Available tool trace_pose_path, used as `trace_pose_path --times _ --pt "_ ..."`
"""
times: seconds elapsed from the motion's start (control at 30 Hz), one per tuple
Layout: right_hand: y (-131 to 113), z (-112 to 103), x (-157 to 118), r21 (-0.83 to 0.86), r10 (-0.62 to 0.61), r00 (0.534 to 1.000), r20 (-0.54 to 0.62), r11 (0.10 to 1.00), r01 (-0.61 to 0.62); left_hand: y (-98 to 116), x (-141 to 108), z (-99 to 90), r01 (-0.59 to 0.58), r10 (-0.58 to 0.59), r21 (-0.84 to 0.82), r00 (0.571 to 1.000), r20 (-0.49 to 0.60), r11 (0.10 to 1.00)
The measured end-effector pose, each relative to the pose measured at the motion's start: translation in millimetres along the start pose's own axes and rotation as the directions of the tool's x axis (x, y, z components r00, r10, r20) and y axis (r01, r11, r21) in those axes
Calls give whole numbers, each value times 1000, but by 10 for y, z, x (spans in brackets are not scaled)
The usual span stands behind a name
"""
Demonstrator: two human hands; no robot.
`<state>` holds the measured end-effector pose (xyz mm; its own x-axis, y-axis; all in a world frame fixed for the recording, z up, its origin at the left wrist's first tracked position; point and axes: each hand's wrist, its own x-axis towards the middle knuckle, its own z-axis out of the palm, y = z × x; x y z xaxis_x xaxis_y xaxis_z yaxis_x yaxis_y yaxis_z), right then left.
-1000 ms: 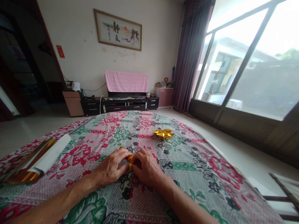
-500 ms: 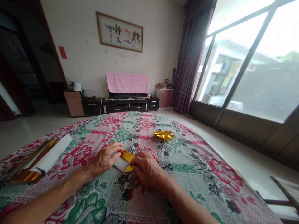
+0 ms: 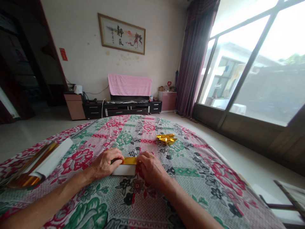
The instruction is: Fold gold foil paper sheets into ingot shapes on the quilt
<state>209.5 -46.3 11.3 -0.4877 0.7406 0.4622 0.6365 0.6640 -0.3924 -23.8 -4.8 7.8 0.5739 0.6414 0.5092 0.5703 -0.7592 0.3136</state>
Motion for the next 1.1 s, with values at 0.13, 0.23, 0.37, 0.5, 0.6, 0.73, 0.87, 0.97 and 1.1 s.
trace_pose_path --times 0.13,0.23,0.37,0.5,0.6,0.73,0.87,0.97,1.1 --pt "37 9 3 -61 95 994 -48 993 -97 45 -6 -27 4 -3 -27 999 43 1000" --pt "-5 -17 1 -87 101 995 -28 991 -103 94 -9 -45 0 3 -53 998 58 999" --pt "-119 -90 -16 -85 61 998 17 995 -59 120 -13 -57 -14 18 -59 998 65 998" --pt "-174 -127 -30 -91 29 998 62 996 -23 98 -22 -52 -37 41 -57 996 77 998" --pt "-155 -113 -27 -115 26 998 59 993 -19 90 -34 -56 -62 64 -39 995 75 997" --pt "-100 -85 -18 -131 23 998 58 991 -16 123 -43 -83 -119 122 -37 989 84 992" --pt "-66 -82 -18 -133 17 999 45 991 -11 169 -39 -96 -175 185 -91 977 110 980" --pt "-89 -102 -24 -133 -12 999 45 991 18 174 -37 -88 -184 195 -109 976 102 977" --pt "-179 -121 -32 -119 -64 996 65 990 72 166 -42 -75 -173 185 -109 977 105 979"
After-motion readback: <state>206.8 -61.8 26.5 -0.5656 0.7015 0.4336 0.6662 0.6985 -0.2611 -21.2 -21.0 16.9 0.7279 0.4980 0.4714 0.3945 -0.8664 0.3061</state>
